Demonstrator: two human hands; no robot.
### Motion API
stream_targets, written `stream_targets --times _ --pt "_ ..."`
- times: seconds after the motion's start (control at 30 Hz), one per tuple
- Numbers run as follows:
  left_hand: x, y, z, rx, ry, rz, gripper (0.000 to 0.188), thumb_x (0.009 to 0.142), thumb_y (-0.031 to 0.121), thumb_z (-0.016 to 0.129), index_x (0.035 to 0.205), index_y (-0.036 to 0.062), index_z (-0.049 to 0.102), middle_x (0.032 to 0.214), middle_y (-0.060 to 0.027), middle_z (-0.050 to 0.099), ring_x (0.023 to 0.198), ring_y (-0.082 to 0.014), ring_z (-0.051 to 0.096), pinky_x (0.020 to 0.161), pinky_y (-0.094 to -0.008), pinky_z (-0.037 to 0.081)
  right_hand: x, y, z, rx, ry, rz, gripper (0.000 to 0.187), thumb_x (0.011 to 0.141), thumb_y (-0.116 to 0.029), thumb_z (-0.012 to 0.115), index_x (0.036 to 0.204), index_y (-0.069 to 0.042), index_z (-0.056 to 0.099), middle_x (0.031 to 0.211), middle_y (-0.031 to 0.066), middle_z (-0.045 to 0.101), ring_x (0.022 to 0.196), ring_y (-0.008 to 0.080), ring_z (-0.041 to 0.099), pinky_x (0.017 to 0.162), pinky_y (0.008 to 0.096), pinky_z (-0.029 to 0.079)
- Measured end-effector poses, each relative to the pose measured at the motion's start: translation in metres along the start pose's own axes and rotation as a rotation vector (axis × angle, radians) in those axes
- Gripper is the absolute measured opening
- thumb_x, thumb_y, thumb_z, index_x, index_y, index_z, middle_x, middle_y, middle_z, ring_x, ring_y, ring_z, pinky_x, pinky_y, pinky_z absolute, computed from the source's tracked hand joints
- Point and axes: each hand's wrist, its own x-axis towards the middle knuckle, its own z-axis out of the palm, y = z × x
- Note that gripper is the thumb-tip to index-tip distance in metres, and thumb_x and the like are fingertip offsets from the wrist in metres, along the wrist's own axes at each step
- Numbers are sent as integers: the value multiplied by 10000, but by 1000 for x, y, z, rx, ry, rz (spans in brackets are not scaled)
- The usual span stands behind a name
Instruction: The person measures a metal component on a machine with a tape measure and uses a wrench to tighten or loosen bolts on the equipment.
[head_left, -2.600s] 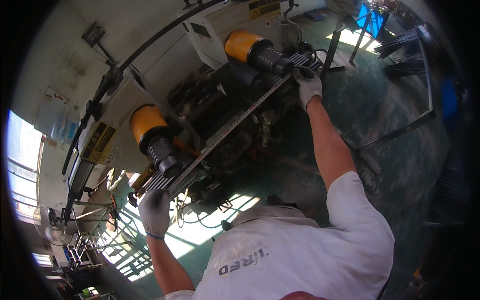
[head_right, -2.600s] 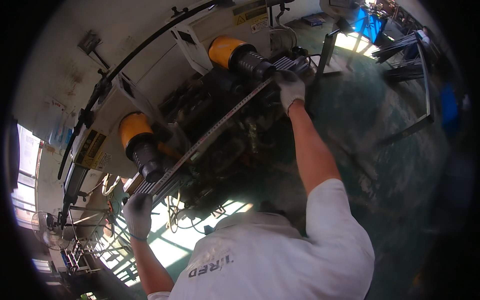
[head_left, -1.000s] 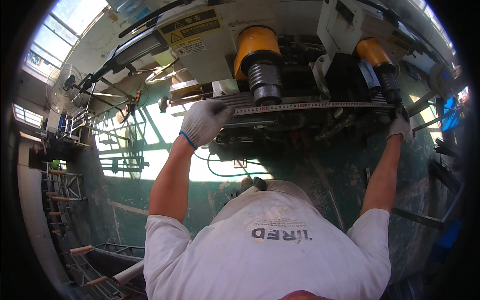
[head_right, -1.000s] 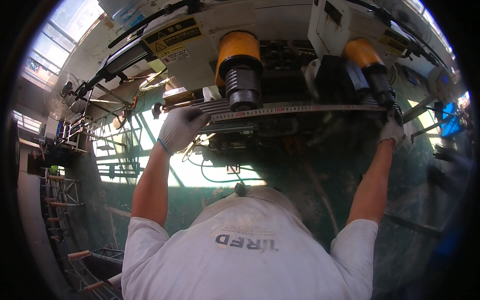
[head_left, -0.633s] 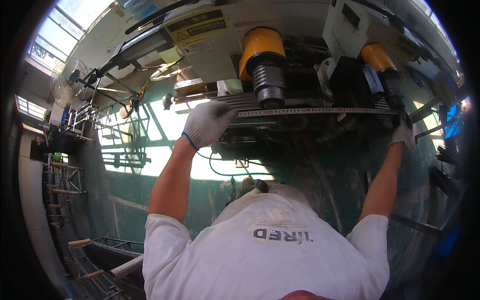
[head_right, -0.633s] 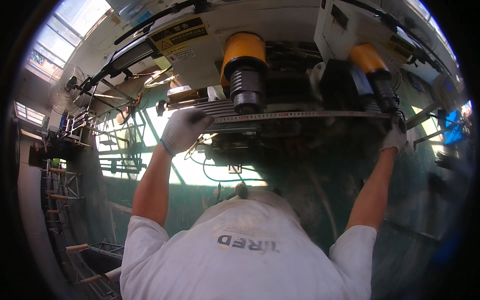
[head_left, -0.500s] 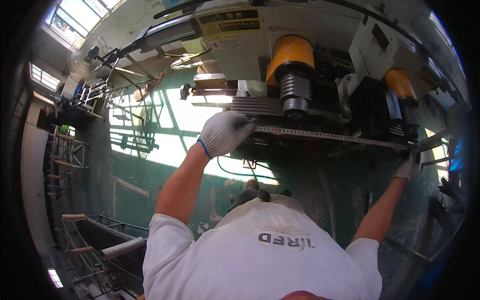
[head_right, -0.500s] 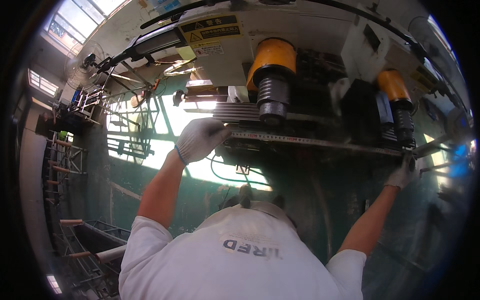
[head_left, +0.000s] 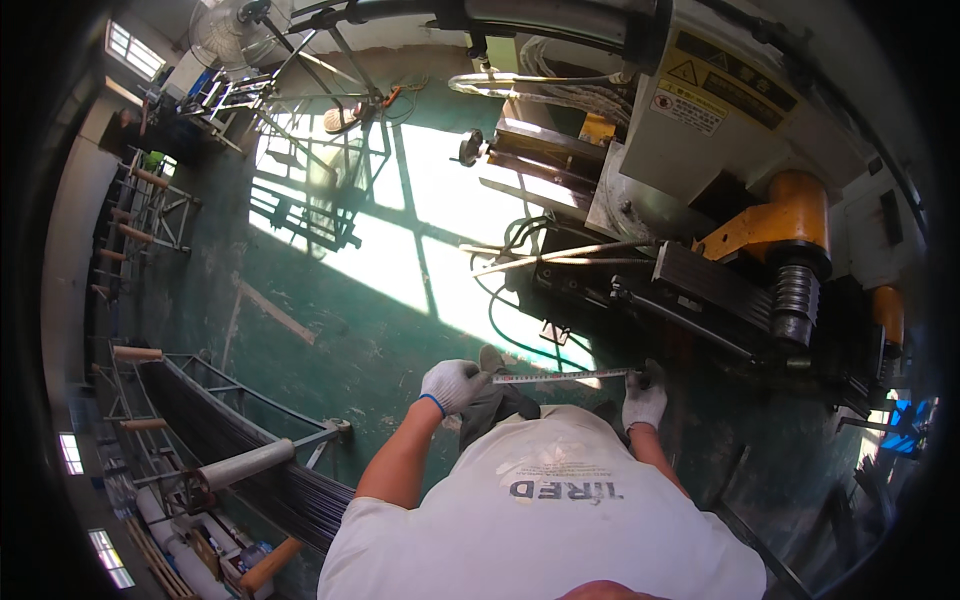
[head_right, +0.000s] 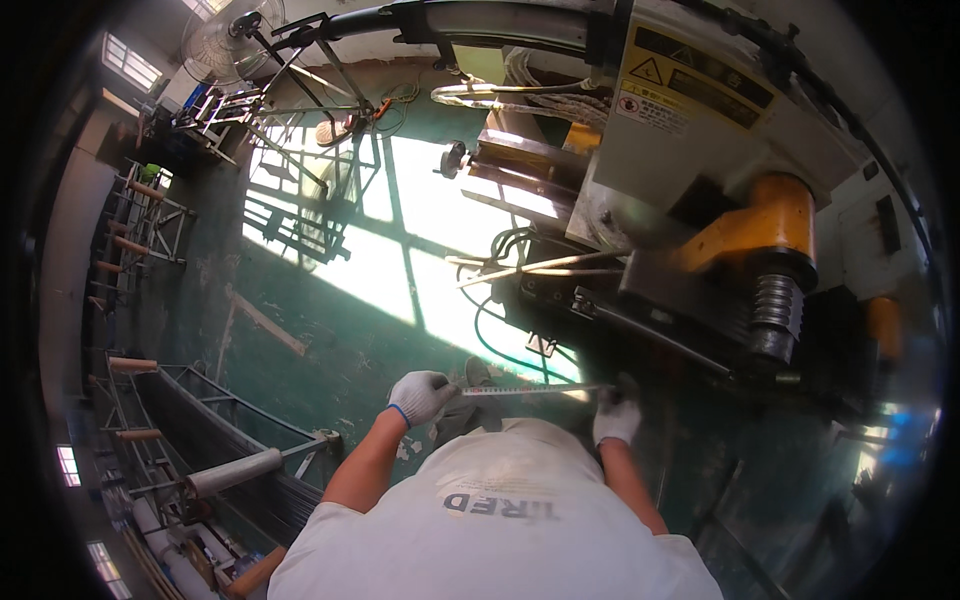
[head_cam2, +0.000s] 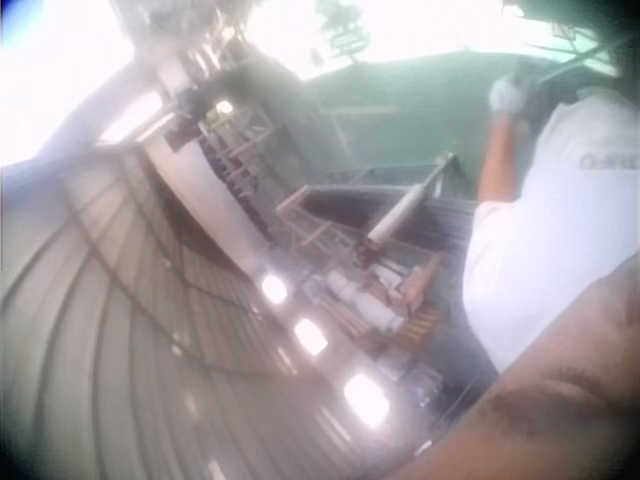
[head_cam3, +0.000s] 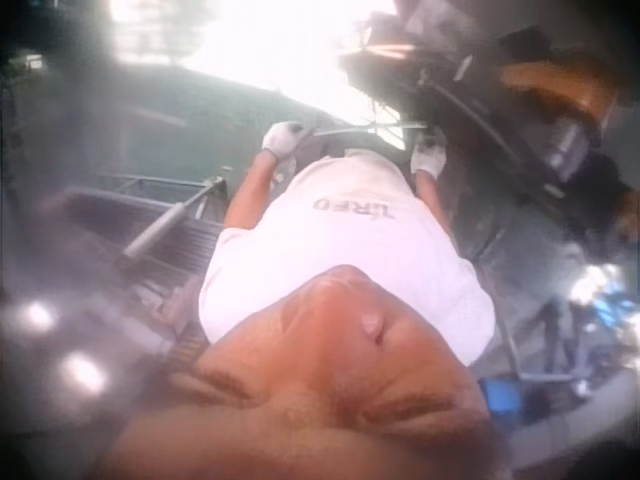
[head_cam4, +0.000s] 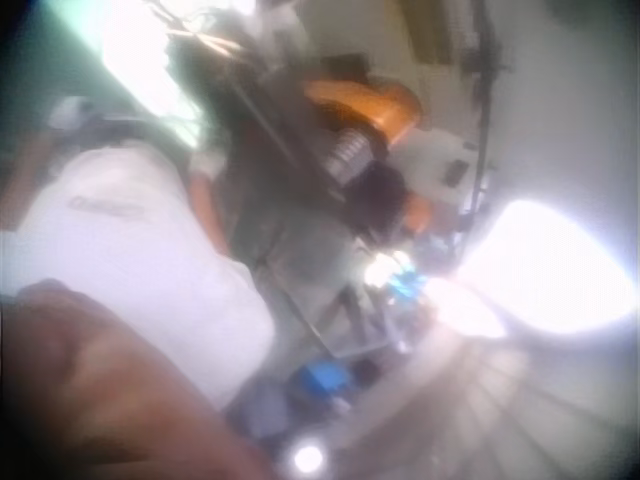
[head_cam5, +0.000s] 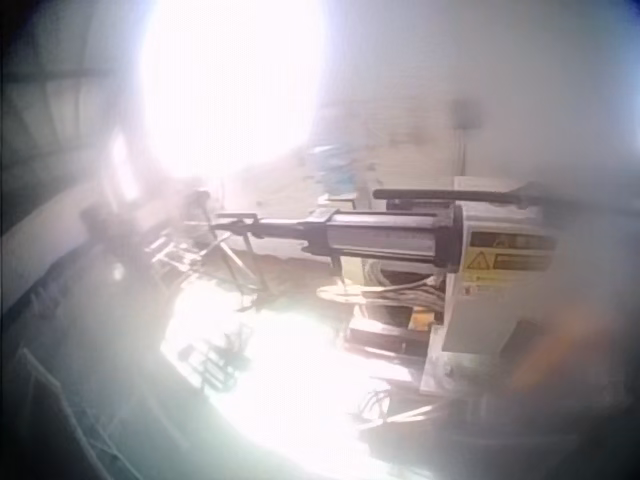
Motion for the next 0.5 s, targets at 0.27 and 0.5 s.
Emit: stream_targets --times 0.27,0.5 --pt "-25 -193 -27 -259 31 -352 528 1032 549 692 1073 56 875 992 -243 821 981 -449 802 881 -512 626 97 -209 156 -148 -155 -156 696 970 -248 851 1621 -141 626 1132 144 729 995 319 738 952 461 619" --pt "-1 -256 -75 -428 198 -482 477 1047 475 731 1033 16 862 870 -189 811 845 -335 809 793 -449 610 159 -370 302 -300 -364 -289 769 1001 -290 813 1700 -165 517 1406 215 740 1250 410 742 1067 509 607"
